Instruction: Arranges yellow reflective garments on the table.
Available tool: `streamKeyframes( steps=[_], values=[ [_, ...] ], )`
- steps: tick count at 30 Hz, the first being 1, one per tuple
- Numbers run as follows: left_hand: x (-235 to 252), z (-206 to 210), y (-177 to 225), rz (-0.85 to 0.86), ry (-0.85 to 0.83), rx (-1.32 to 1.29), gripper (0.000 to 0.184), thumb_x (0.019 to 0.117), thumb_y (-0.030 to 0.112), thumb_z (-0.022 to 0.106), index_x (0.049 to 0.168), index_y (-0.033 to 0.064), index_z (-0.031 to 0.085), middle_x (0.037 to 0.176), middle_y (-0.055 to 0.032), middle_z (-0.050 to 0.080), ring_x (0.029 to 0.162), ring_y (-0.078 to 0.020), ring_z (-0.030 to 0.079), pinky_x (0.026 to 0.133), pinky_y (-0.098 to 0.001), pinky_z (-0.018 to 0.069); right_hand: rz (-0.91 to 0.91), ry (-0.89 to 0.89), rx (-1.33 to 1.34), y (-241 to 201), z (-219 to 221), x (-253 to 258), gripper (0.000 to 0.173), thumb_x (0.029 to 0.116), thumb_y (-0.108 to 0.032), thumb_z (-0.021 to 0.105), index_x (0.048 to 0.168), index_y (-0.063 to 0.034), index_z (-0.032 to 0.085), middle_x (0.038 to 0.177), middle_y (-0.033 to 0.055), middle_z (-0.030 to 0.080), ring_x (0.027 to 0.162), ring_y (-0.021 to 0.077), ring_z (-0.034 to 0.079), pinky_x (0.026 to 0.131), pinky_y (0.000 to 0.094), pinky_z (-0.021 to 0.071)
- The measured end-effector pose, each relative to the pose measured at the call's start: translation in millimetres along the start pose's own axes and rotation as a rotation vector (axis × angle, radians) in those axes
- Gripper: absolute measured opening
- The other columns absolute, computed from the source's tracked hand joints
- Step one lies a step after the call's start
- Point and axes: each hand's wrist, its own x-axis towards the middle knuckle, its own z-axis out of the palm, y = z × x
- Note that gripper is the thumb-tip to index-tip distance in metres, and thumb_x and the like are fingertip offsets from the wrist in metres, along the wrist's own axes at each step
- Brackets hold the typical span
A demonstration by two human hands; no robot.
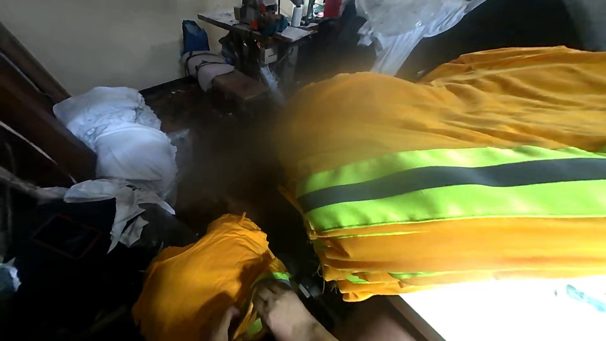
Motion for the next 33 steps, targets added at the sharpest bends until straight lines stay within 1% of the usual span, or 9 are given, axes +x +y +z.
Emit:
streamKeyframes(
  steps=[3, 8, 10, 14, 19, 24, 27, 31, 33],
  values=[
    [5.2, -3.5, -5.8, -0.056, -0.033, -0.153, 0.043, 0.0972, 0.026, 0.069, 0.126, -0.0047, 0.063, 0.115, -0.0232, 0.069, 0.108, -0.0324, 0.068, 0.098, -0.051, 0.0535, -0.077, 0.147, -0.037, 2.9, 4.9, -3.3, 0.022, 0.0941, -0.007, 0.064, 0.113, -0.0112, 0.073, 0.116, 0.0087, 0.073, 0.108, 0.0276, 0.071, 0.089, 0.0436, 0.061],
    [7.9, -5.1, -9.2, -0.048, -0.053, -0.162, 0.042, 0.0981, 0.029, 0.068, 0.125, -0.0027, 0.063, 0.116, -0.0215, 0.069, 0.108, -0.0309, 0.068, 0.098, -0.0508, 0.0535, -0.175, 0.002, 0.053, 8.5, 19.4, -4.0, 0.024, 0.0965, -0.002, 0.057, 0.114, -0.0059, 0.073, 0.119, 0.0155, 0.072, 0.117, 0.0327, 0.067, 0.1, 0.0484, 0.0552],
    [6.5, -4.4, -8.2, -0.038, -0.046, -0.12, 0.043, 0.0984, 0.03, 0.067, 0.126, -0.003, 0.063, 0.117, -0.0226, 0.069, 0.111, -0.033, 0.068, 0.1, -0.0528, 0.0525, -0.15, -0.024, 0.027, 7.0, 18.6, -2.8, 0.026, 0.0968, 0.0, 0.055, 0.114, -0.0052, 0.073, 0.121, 0.0148, 0.071, 0.119, 0.0318, 0.067, 0.101, 0.0473, 0.0549],
    [4.4, -3.4, -6.0, -0.008, -0.045, -0.034, 0.048, 0.0993, 0.032, 0.065, 0.13, -0.0039, 0.061, 0.122, -0.0245, 0.067, 0.115, -0.0355, 0.066, 0.103, -0.0532, 0.0507, -0.033, -0.147, 0.112, 5.8, 2.2, -3.7, 0.032, 0.0974, -0.002, 0.055, 0.126, -0.0048, 0.069, 0.133, 0.0159, 0.066, 0.129, 0.0334, 0.06, 0.109, 0.0502, 0.0482],
    [7.3, -4.3, -9.3, 0.015, -0.058, -0.092, 0.045, 0.1021, 0.03, 0.062, 0.128, -0.007, 0.06, 0.123, -0.0267, 0.065, 0.119, -0.0366, 0.063, 0.105, -0.0517, 0.0487, -0.112, -0.112, 0.078, 9.0, 19.4, -4.7, 0.027, 0.0953, 0.0, 0.056, 0.118, -0.0017, 0.07, 0.125, 0.0184, 0.069, 0.123, 0.0351, 0.063, 0.106, 0.0511, 0.0501],
    [0.6, -6.4, 1.0, 0.025, -0.051, -0.004, 0.055, 0.0968, 0.035, 0.07, 0.132, -0.0054, 0.059, 0.126, -0.0263, 0.065, 0.119, -0.037, 0.064, 0.106, -0.0515, 0.0497, -0.021, -0.165, 0.077, 2.2, 0.6, -3.8, 0.034, 0.0972, 0.001, 0.053, 0.128, -0.0023, 0.068, 0.135, 0.0183, 0.065, 0.13, 0.035, 0.059, 0.109, 0.0504, 0.0485],
    [1.1, -6.4, 4.7, -0.029, -0.063, -0.018, 0.057, 0.0939, 0.032, 0.073, 0.135, -0.0048, 0.058, 0.129, -0.026, 0.064, 0.12, -0.0372, 0.063, 0.106, -0.052, 0.0492, 0.01, -0.094, 0.039, -1.9, -7.5, -4.6, 0.033, 0.0987, -0.002, 0.054, 0.127, -0.0065, 0.069, 0.133, 0.0145, 0.066, 0.127, 0.0339, 0.062, 0.104, 0.0491, 0.0523],
    [7.8, -9.1, -7.6, -0.053, -0.055, -0.191, 0.044, 0.0967, 0.029, 0.07, 0.126, -0.0035, 0.063, 0.118, -0.0214, 0.069, 0.11, -0.0298, 0.068, 0.1, -0.0497, 0.0533, -0.193, 0.092, -0.018, 5.3, 16.6, -4.9, 0.026, 0.0948, -0.003, 0.061, 0.117, -0.0118, 0.073, 0.115, 0.0096, 0.073, 0.109, 0.0287, 0.07, 0.094, 0.0461, 0.0588],
    [10.1, -8.4, -11.6, -0.047, -0.058, -0.222, 0.043, 0.0967, 0.03, 0.07, 0.125, -0.003, 0.063, 0.116, -0.0203, 0.069, 0.109, -0.0288, 0.067, 0.099, -0.0501, 0.0532, -0.222, 0.005, 0.04, 7.0, 23.4, -2.8, 0.025, 0.0958, -0.003, 0.059, 0.117, -0.0082, 0.072, 0.115, 0.0125, 0.072, 0.109, 0.0315, 0.069, 0.095, 0.0508, 0.0565]
  ],
)
